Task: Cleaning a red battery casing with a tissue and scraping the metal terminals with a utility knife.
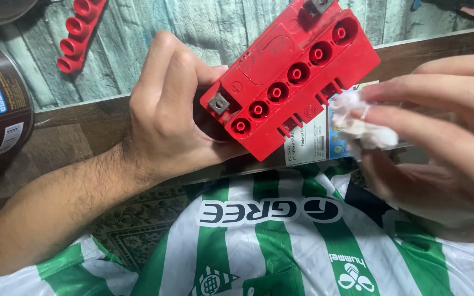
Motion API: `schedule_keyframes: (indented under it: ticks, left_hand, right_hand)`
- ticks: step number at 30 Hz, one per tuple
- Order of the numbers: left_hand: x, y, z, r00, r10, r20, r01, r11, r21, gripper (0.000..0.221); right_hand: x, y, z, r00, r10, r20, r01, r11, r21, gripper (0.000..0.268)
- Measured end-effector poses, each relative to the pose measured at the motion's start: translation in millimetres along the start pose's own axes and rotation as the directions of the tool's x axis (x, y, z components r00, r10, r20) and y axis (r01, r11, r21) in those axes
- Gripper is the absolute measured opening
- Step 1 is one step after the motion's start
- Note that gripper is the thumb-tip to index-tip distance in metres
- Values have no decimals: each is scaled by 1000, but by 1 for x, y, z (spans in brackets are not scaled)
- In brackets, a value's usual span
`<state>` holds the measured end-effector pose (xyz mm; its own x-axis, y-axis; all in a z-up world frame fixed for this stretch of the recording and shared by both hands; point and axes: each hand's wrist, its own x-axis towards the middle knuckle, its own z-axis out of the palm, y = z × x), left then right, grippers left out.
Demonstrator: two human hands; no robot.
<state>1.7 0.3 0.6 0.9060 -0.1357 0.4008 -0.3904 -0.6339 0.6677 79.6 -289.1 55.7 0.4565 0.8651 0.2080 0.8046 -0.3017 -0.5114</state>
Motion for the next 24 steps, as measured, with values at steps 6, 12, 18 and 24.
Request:
schedule_keyframes:
  ticks: [6, 12, 18, 24]
  left_hand:
    - [-1, 1, 0, 1000, 2, -6, -2, 1000, 2, 59]
    - [-2, -1, 0, 1000, 12, -5, -12, 1000, 19, 65]
    - [-2, 2, 1, 1000, -16, -27, 15, 1000, -10, 58]
    - [-2, 2, -2, 1000, -7, 7, 7, 1000, -28, 68]
  right_hand:
    - [-10, -4, 65, 848, 227, -479, -168, 972, 164, 31]
    - [-1, -14, 84, 815, 91, -573, -88, 996, 33, 18]
    - [5, -5, 82, 807, 70, -586, -40, 997, 63, 20]
    - [25, -21, 79, 806, -1, -592, -66, 994, -91, 6]
